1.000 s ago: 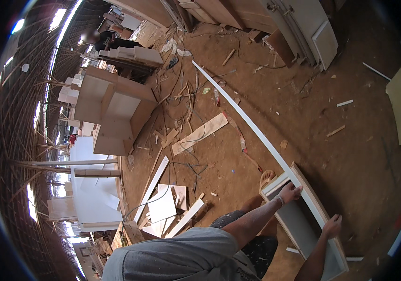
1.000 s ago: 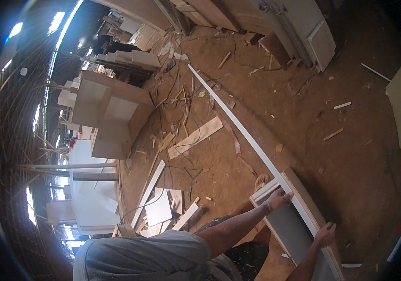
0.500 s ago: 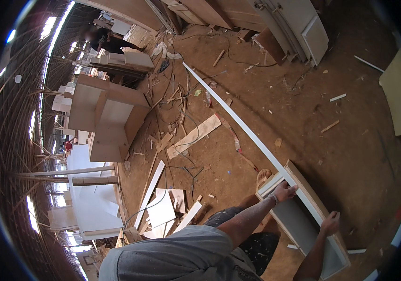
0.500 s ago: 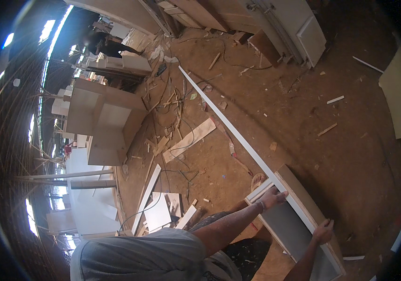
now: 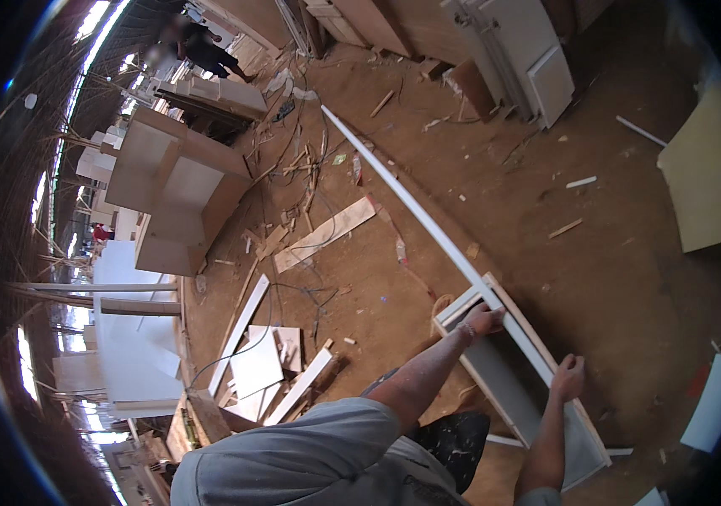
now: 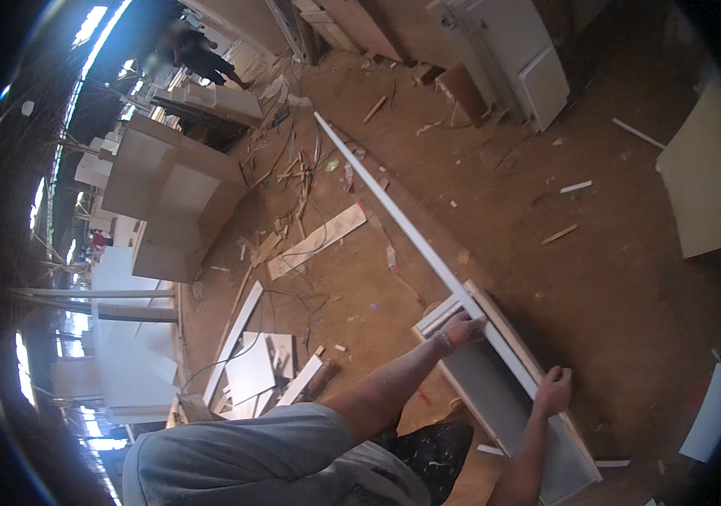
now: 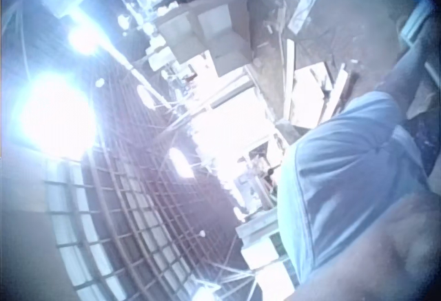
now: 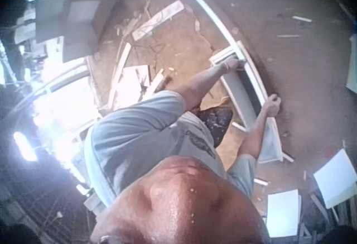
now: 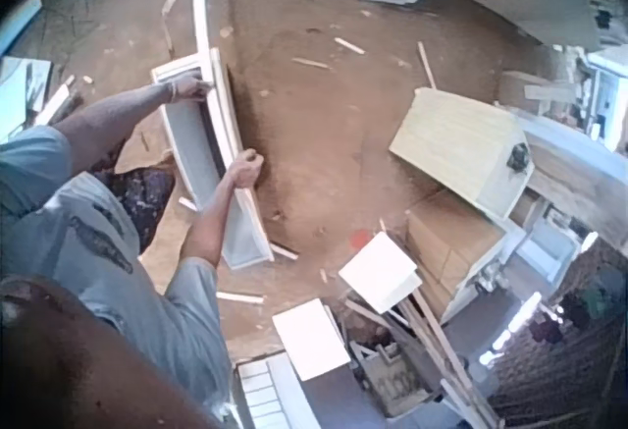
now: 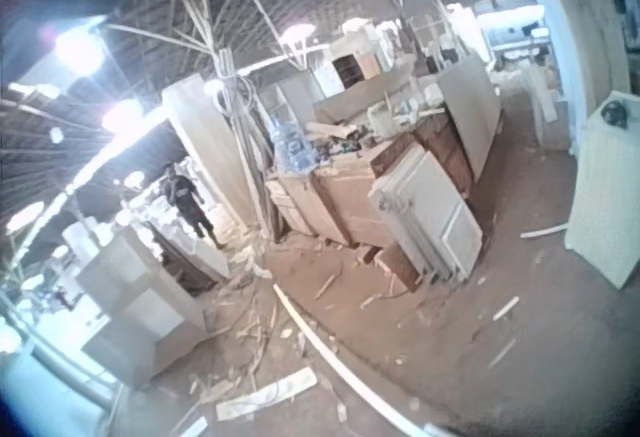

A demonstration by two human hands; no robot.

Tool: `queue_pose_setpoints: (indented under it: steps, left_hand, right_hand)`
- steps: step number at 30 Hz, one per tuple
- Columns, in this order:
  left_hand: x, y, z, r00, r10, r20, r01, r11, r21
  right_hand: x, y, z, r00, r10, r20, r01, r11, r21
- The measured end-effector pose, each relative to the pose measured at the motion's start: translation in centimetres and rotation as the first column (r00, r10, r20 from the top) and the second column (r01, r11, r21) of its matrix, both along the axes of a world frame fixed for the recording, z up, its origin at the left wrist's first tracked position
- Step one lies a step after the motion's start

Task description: The person measures a white wooden cabinet piece using a measuring tape and then uses a hammer to drive nails into a separate wooden strip on a workbench.

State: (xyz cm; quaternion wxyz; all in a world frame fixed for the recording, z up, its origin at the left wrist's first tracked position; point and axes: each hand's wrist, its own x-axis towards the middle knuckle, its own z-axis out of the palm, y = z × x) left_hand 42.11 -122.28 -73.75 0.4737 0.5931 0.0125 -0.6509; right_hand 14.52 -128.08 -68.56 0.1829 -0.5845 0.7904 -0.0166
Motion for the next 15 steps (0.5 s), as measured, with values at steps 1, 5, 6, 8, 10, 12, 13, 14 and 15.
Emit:
queue_pose_setpoints:
  steps: [1,5,6,8,10,12,13,14,15]
  left_hand:
    - [0.2,0.0,0.9,1.0,-0.018,0.007,0.019,1.0,-0.001]
    - [-0.5,3.5,3.5,1.0,-0.004,0.001,0.004,1.0,-0.016]
    - [-0.9,5.5,3.1,1.0,0.017,0.005,-0.017,1.0,0.003]
    - [-0.9,10.3,0.1,0.999,0.01,-0.033,-0.01,1.0,0.008]
    - [-2.3,12.9,2.2,0.986,0.084,-0.147,-0.087,0.996,-0.012]
    - [-3.4,16.7,4.4,0.988,0.126,-0.093,-0.121,0.991,0.054]
    - [-3.5,16.6,7.7,0.988,0.052,-0.144,-0.042,0.997,0.071]
    - [-3.8,16.9,11.7,0.981,-0.014,-0.192,0.032,0.995,0.092]
    - [-3.6,18.6,12.4,0.967,0.086,-0.24,-0.053,0.989,0.139]
  right_hand:
    - [-0.5,0.2,0.0,0.989,0.109,0.105,-0.101,0.992,-0.075]
    - [-2.5,5.1,3.3,0.776,0.582,0.244,-0.473,0.792,-0.386]
    - [-2.8,7.1,4.8,0.687,0.668,0.288,-0.528,0.73,-0.434]
    - [-3.0,11.2,9.4,0.579,0.741,0.341,-0.639,0.672,-0.375]
    - [-4.2,14.7,11.7,0.64,0.63,0.439,-0.666,0.74,-0.092]
    - [-4.8,18.0,12.7,0.695,0.571,0.437,-0.69,0.701,0.181]
    - [-5.4,19.1,12.5,0.628,0.588,0.509,-0.718,0.69,0.088]
    - [-5.5,19.9,13.9,0.651,0.552,0.521,-0.737,0.624,0.26]
    - [-5.6,20.9,14.8,0.633,0.567,0.527,-0.753,0.609,0.249]
